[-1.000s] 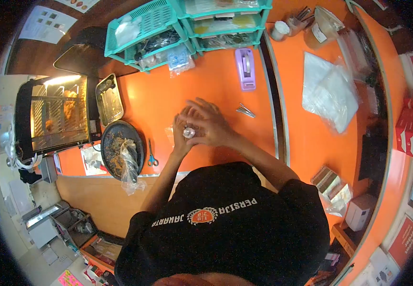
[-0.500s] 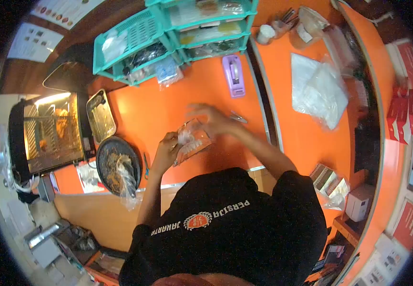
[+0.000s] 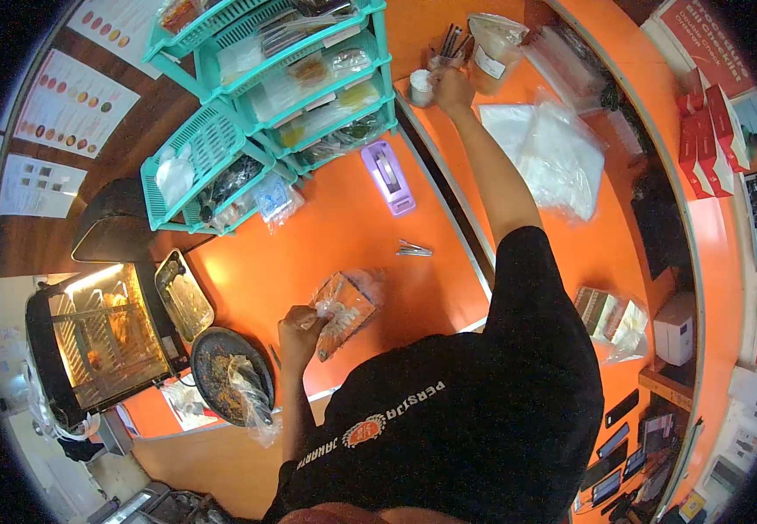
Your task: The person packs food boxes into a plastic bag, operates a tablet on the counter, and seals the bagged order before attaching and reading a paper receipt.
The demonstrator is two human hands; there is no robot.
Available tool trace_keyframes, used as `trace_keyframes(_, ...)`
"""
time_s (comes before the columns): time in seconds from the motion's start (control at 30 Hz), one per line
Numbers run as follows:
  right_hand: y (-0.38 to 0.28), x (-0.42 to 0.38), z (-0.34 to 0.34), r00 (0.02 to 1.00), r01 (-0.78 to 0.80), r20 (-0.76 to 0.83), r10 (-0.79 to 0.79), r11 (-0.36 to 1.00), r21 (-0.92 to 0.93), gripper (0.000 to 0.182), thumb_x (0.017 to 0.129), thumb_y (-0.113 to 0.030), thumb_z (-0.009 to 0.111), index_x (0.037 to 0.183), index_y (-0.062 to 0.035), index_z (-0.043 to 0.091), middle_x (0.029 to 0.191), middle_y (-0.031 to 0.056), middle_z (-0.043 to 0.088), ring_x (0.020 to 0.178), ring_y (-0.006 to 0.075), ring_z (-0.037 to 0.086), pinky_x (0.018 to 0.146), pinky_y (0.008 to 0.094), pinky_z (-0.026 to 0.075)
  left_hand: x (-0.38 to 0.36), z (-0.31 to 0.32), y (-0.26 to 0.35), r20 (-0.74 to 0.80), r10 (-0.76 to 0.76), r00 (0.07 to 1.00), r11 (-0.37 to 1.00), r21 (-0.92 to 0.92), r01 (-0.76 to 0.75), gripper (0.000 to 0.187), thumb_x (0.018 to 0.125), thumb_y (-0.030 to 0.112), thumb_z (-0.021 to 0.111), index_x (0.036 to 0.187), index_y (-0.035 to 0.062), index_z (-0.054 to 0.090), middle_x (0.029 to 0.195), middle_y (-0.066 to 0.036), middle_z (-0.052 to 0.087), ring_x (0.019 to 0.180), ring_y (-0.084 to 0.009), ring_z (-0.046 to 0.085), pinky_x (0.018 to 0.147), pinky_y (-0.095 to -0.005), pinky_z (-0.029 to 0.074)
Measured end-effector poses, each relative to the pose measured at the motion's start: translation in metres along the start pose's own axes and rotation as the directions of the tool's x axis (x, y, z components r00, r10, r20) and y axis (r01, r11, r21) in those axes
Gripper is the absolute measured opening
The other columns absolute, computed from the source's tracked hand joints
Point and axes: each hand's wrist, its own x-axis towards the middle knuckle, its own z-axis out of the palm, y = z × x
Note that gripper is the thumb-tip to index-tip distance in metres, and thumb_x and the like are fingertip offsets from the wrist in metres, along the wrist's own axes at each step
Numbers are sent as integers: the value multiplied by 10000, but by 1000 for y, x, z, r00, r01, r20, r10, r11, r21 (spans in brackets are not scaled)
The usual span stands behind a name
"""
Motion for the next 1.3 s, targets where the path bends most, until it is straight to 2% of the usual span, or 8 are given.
trace_keyframes(0.37, 2, 12, -17, 981, -108, 170, 91, 990, 95, 178, 833, -354, 726, 902, -191, 741, 958, 65, 769, 930, 308, 737, 818, 464, 565, 0, 2, 3, 41, 16, 999, 995, 99, -20, 173, 797, 105, 842, 810, -33, 739, 810, -200, 711, 758, -323, 692, 685, -397, 535)
trace_keyframes(0.57, -1, 15, -27, 986, -106, 147, 78, 975, 193, 82, 880, -154, 714, 953, -141, 750, 926, 48, 782, 878, 223, 746, 782, 377, 575, -9, 13, 1, -56, -96, 994, 988, 119, 102, 203, 837, 146, 842, 846, -39, 760, 817, -204, 722, 699, -292, 698, 649, -375, 524)
trace_keyframes(0.63, -20, 5, -59, 984, 126, -149, -102, 979, 159, 120, 896, -45, 685, 989, -98, 740, 907, 69, 773, 831, 192, 739, 757, 336, 571, -15, 16, -3, -111, -116, 987, 988, 89, 126, 211, 845, 145, 835, 827, -46, 747, 794, -200, 712, 663, -291, 680, 627, -380, 512)
trace_keyframes(0.73, -68, -25, -123, 961, 223, -236, -143, 906, 361, 94, 923, -87, 666, 977, -97, 743, 952, 80, 774, 831, 238, 752, 688, 374, 566, -18, 19, -6, -98, -244, 965, 964, 88, 253, 150, 810, 75, 818, 816, -34, 716, 788, -205, 681, 711, -327, 646, 662, -396, 511)
trace_keyframes(0.9, -145, -169, -122, 965, -33, 138, -223, 418, 908, 53, 940, -15, 684, 972, -9, 725, 1001, 71, 774, 892, 137, 731, 781, 300, 589, -27, 26, -26, -176, 88, 981, 979, 197, -52, 123, 782, 30, 793, 904, 35, 794, 814, -128, 704, 796, -294, 626, 779, -386, 542)
trace_keyframes(0.97, -180, -260, -112, 799, -464, 569, -194, 404, 789, 74, 928, -53, 741, 1000, -38, 738, 970, 40, 760, 865, 131, 720, 797, 293, 587, -24, 23, -10, -224, 228, 948, 954, 244, -172, 169, 757, 21, 788, 919, 65, 808, 896, -91, 722, 889, -289, 625, 813, -388, 545)
trace_keyframes(1.07, -207, -348, -105, 538, -614, 797, -273, 521, 593, 49, 920, -41, 749, 953, -13, 726, 942, 57, 751, 878, 126, 716, 808, 296, 583, -27, 13, 8, -192, 234, 953, 921, 359, -154, 226, 743, 3, 778, 952, 82, 816, 996, -68, 735, 970, -283, 624, 837, -389, 544)
trace_keyframes(1.3, -210, -376, -106, 603, -234, 622, -499, 635, 737, 143, 864, -86, 780, 939, 12, 707, 994, 123, 724, 876, 239, 728, 804, 379, 576, -25, 10, -6, -129, 217, 968, 965, 177, -193, 222, 755, -26, 754, 952, 59, 814, 1050, -64, 732, 1101, -287, 626, 932, -392, 537)
